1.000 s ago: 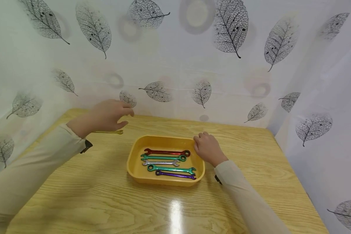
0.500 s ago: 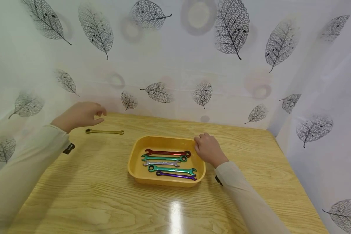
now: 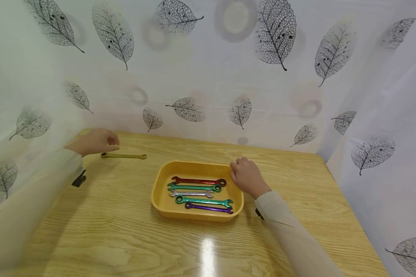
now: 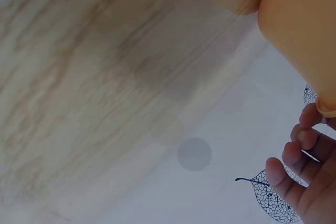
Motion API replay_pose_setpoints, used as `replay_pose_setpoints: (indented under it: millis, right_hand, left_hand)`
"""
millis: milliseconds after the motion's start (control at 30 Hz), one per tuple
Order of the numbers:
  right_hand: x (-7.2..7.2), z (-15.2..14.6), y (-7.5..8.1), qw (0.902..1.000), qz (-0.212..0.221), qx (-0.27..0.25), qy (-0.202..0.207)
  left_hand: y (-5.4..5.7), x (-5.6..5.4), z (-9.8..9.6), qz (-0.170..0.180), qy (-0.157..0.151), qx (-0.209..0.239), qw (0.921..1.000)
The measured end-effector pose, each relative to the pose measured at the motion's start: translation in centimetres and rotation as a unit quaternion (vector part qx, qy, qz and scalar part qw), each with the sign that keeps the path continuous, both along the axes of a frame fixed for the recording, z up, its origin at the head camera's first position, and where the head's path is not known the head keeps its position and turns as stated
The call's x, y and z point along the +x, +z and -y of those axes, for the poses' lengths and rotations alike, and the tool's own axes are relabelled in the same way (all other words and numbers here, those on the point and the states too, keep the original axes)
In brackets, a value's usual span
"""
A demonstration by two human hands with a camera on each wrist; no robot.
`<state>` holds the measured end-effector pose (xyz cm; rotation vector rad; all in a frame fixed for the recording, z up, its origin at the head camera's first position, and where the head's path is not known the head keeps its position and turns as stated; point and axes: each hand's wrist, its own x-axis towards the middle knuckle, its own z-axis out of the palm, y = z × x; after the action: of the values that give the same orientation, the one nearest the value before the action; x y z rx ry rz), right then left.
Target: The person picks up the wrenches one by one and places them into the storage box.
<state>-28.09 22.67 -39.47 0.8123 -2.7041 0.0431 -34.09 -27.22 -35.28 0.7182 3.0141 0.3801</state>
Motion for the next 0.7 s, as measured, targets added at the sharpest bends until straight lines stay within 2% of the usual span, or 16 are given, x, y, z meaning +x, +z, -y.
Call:
replay_pose_setpoints:
  millis: [100,200,400,700]
  right_hand:
    - [0.0,-0.1,-0.1,1.0,0.004,-0.001,-0.002]
    - [0.1,-0.1,-0.1,1.0,0.006,-0.003,-0.002]
    - [0.2,0.0,0.1,1.0,0.003,-0.005,0.0]
    - [0.0,-0.1,0.1,0.9999,-0.008,-0.004,0.009]
  left_hand:
    - [-1.4,-1.1,0.7,0.016,0.005,0.007,0.9998]
    - [-2.3,-1.7,1.0,0.031,0.012,0.022,0.9992]
    - [-3.2,-2.2,1.0,0.054,0.018,0.063,0.9964]
    - [-4.5,-3.1,1.5,0.101,0.027,0.057,0.9928]
